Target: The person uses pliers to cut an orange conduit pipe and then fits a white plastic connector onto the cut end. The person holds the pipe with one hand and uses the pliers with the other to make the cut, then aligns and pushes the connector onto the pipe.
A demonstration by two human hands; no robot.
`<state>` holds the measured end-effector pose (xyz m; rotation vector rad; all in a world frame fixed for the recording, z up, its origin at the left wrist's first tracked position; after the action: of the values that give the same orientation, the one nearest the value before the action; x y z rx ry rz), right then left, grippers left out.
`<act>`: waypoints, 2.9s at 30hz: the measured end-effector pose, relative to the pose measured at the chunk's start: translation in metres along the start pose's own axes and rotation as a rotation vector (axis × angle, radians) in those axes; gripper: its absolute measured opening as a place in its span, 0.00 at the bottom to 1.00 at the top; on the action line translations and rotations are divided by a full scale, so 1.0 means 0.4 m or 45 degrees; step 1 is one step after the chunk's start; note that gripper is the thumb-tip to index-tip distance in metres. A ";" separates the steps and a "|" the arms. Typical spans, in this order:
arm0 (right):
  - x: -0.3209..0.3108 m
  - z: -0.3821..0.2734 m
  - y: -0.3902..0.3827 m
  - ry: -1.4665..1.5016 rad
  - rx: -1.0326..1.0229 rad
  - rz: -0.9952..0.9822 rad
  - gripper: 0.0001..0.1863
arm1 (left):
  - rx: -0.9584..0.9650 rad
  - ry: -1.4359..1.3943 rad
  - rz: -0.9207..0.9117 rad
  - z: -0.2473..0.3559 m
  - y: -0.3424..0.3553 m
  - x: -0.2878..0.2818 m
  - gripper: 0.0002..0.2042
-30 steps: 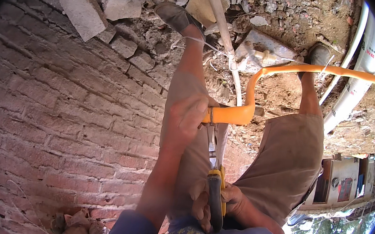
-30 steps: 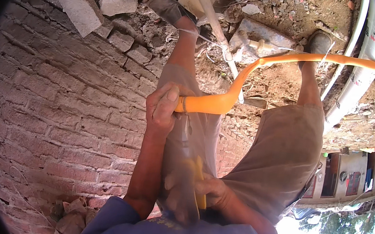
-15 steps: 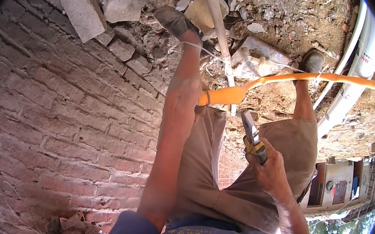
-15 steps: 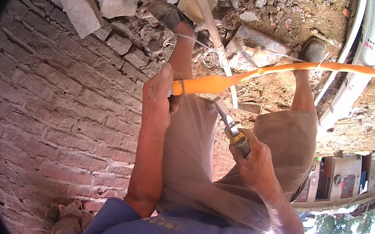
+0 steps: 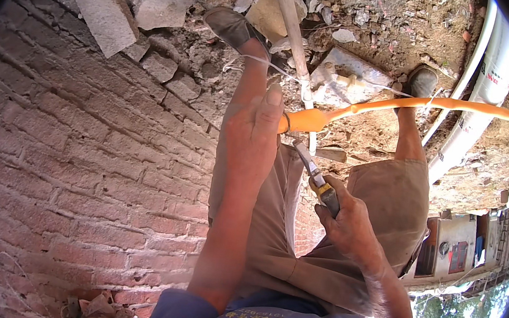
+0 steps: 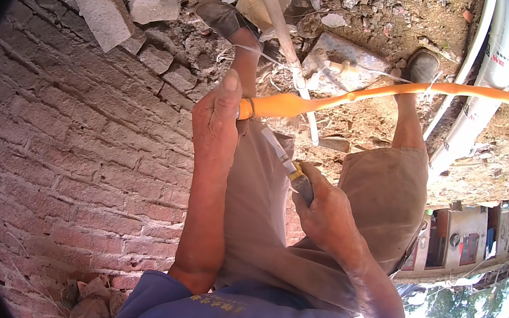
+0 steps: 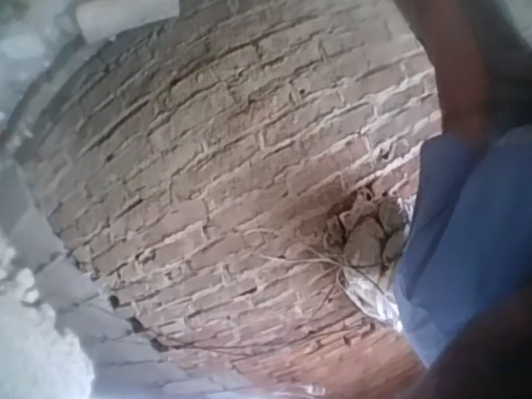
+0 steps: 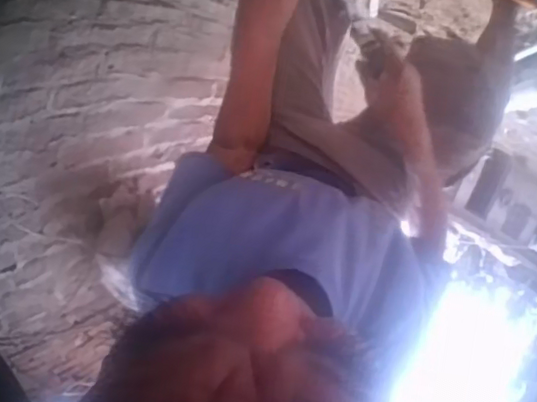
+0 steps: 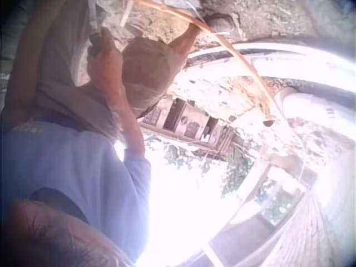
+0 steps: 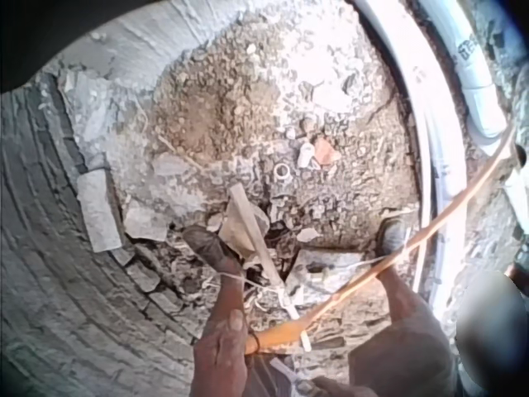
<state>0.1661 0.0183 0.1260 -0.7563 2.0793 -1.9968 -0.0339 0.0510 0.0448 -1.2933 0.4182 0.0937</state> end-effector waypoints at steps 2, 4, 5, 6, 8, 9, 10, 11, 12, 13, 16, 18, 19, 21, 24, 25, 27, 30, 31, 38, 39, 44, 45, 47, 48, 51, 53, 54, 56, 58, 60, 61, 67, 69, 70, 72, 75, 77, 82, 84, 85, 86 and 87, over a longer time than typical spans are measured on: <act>0.008 -0.001 0.002 0.028 0.064 -0.021 0.26 | 0.041 0.009 0.020 0.000 -0.002 0.001 0.27; 0.014 -0.008 0.006 0.009 0.044 -0.020 0.27 | 0.074 0.058 0.045 -0.001 -0.002 0.002 0.27; 0.016 -0.011 0.008 -0.002 0.033 -0.020 0.28 | 0.083 0.102 0.038 0.000 -0.003 0.000 0.28; 0.017 -0.013 0.009 0.004 0.050 -0.025 0.28 | 0.092 0.147 0.030 0.002 -0.006 -0.002 0.28; 0.019 -0.015 0.009 0.017 0.084 -0.035 0.29 | 0.095 0.205 0.011 0.005 -0.008 -0.006 0.28; 0.019 -0.016 0.008 0.011 0.083 -0.051 0.30 | 0.090 0.218 0.000 0.005 -0.009 -0.007 0.28; 0.019 -0.016 0.007 0.005 0.083 -0.067 0.30 | 0.085 0.232 -0.012 0.005 -0.009 -0.008 0.27; 0.018 -0.016 0.006 -0.003 0.080 -0.083 0.30 | 0.116 0.190 -0.005 0.004 -0.010 -0.008 0.27; 0.017 -0.016 0.006 -0.017 0.074 -0.099 0.30 | 0.146 0.148 0.003 0.003 -0.011 -0.007 0.26; 0.016 -0.016 0.007 -0.031 0.068 -0.114 0.30 | 0.177 0.106 0.010 0.002 -0.012 -0.006 0.25; 0.007 -0.022 0.009 -0.069 0.047 -0.148 0.27 | 0.176 0.100 0.047 0.007 -0.017 -0.005 0.23; 0.001 -0.032 0.009 -0.112 0.032 -0.167 0.25 | 0.177 0.119 0.021 -0.003 -0.019 -0.001 0.22; -0.003 -0.038 0.008 -0.144 0.025 -0.175 0.24 | 0.177 0.129 0.008 -0.009 -0.020 0.000 0.22; -0.007 -0.039 0.012 -0.168 0.022 -0.207 0.22 | 0.260 0.153 0.035 -0.014 -0.025 0.004 0.22; -0.012 -0.036 0.016 -0.095 0.053 -0.283 0.20 | 0.237 0.121 0.015 -0.014 -0.030 0.007 0.21; -0.012 -0.036 0.015 -0.038 0.072 -0.305 0.19 | 0.205 0.099 -0.002 -0.014 -0.032 0.007 0.22; -0.012 -0.038 0.017 0.037 0.118 -0.334 0.19 | 0.261 0.128 0.015 -0.011 -0.033 0.005 0.21; -0.009 -0.040 0.019 0.049 0.154 -0.344 0.18 | 0.287 0.139 0.037 -0.023 -0.031 0.005 0.21; -0.008 -0.034 0.022 0.025 0.131 -0.337 0.18 | 0.286 0.137 0.043 -0.029 -0.031 0.005 0.21; -0.006 -0.013 0.027 0.102 0.192 -0.414 0.16 | 0.344 0.196 0.053 -0.024 -0.034 0.000 0.21; -0.005 -0.006 0.028 0.201 0.227 -0.449 0.16 | 0.334 0.194 0.048 -0.028 -0.033 0.000 0.20; 0.026 0.007 0.016 0.712 0.404 -0.611 0.19 | 0.350 0.280 0.105 -0.029 -0.036 0.003 0.17; 0.034 0.006 0.015 0.733 0.399 -0.591 0.20 | 0.374 0.287 0.116 -0.033 -0.035 0.002 0.16; 0.054 0.016 0.015 0.773 0.389 -0.556 0.22 | 0.401 0.311 0.137 -0.037 -0.035 0.004 0.14; 0.064 0.029 0.014 0.763 0.343 -0.537 0.23 | 0.403 0.327 0.148 -0.038 -0.037 0.007 0.14; 0.104 0.078 0.006 0.756 0.297 -0.491 0.23 | 0.362 0.351 0.134 -0.043 -0.039 0.007 0.14; 0.104 0.070 0.007 0.838 0.316 -0.547 0.22 | 0.317 0.316 0.119 -0.054 -0.039 0.004 0.13; 0.106 0.058 0.004 0.908 0.337 -0.558 0.21 | 0.293 0.276 0.116 -0.067 -0.037 0.003 0.13; 0.110 0.055 0.001 1.057 0.394 -0.623 0.21 | 0.285 0.208 0.126 -0.088 -0.033 0.003 0.13; 0.117 0.060 0.000 1.211 0.465 -0.732 0.21 | 0.313 0.151 0.151 -0.099 -0.028 0.005 0.13; 0.118 0.055 -0.002 1.277 0.478 -0.723 0.21 | 0.277 0.025 0.154 -0.098 -0.025 0.008 0.11; 0.118 0.053 -0.002 1.309 0.485 -0.720 0.21 | 0.258 -0.038 0.156 -0.099 -0.024 0.009 0.11; 0.135 0.074 -0.004 1.618 0.618 -0.851 0.22 | 0.042 -0.218 0.033 -0.114 -0.017 -0.007 0.12; 0.139 0.068 -0.003 1.669 0.630 -0.876 0.22 | 0.064 -0.253 0.026 -0.123 -0.015 -0.009 0.12; 0.141 0.064 -0.003 1.695 0.635 -0.888 0.23 | 0.076 -0.270 0.022 -0.127 -0.014 -0.011 0.12; 0.142 0.060 -0.011 1.720 0.652 -0.870 0.22 | 0.097 -0.290 0.016 -0.115 -0.012 -0.012 0.13; 0.139 0.040 -0.015 1.809 0.720 -0.861 0.21 | 0.063 -0.312 0.023 -0.110 -0.015 -0.014 0.14; 0.138 0.037 -0.017 1.868 0.733 -0.869 0.20 | 0.028 -0.249 0.040 -0.112 -0.015 -0.015 0.16; 0.143 0.034 -0.023 1.995 0.720 -0.912 0.18 | 0.042 -0.167 0.036 -0.108 -0.010 -0.012 0.20; 0.146 0.023 -0.026 2.052 0.710 -0.945 0.18 | 0.037 -0.273 0.076 -0.093 -0.014 0.000 0.21; 0.150 0.020 -0.029 2.092 0.713 -0.953 0.18 | 0.034 -0.326 0.096 -0.089 -0.015 0.005 0.21; 0.153 0.016 -0.032 2.132 0.717 -0.960 0.18 | 0.052 -0.358 0.070 -0.091 -0.014 0.001 0.19; 0.159 0.013 -0.035 2.182 0.732 -0.954 0.18 | 0.069 -0.390 0.043 -0.098 -0.011 -0.007 0.17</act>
<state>0.1172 -0.0151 0.1534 0.8025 1.1453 -4.2307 -0.0447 0.0132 0.0417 -1.1947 0.1785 0.3031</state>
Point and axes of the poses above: each hand's wrist, its own y-axis towards the middle knuckle, its own x-axis out of the palm, z = x × y, the point moved 2 cm from there along y, towards the middle knuckle, and after that the axes turned 10 degrees about y, right-handed, at the moved point
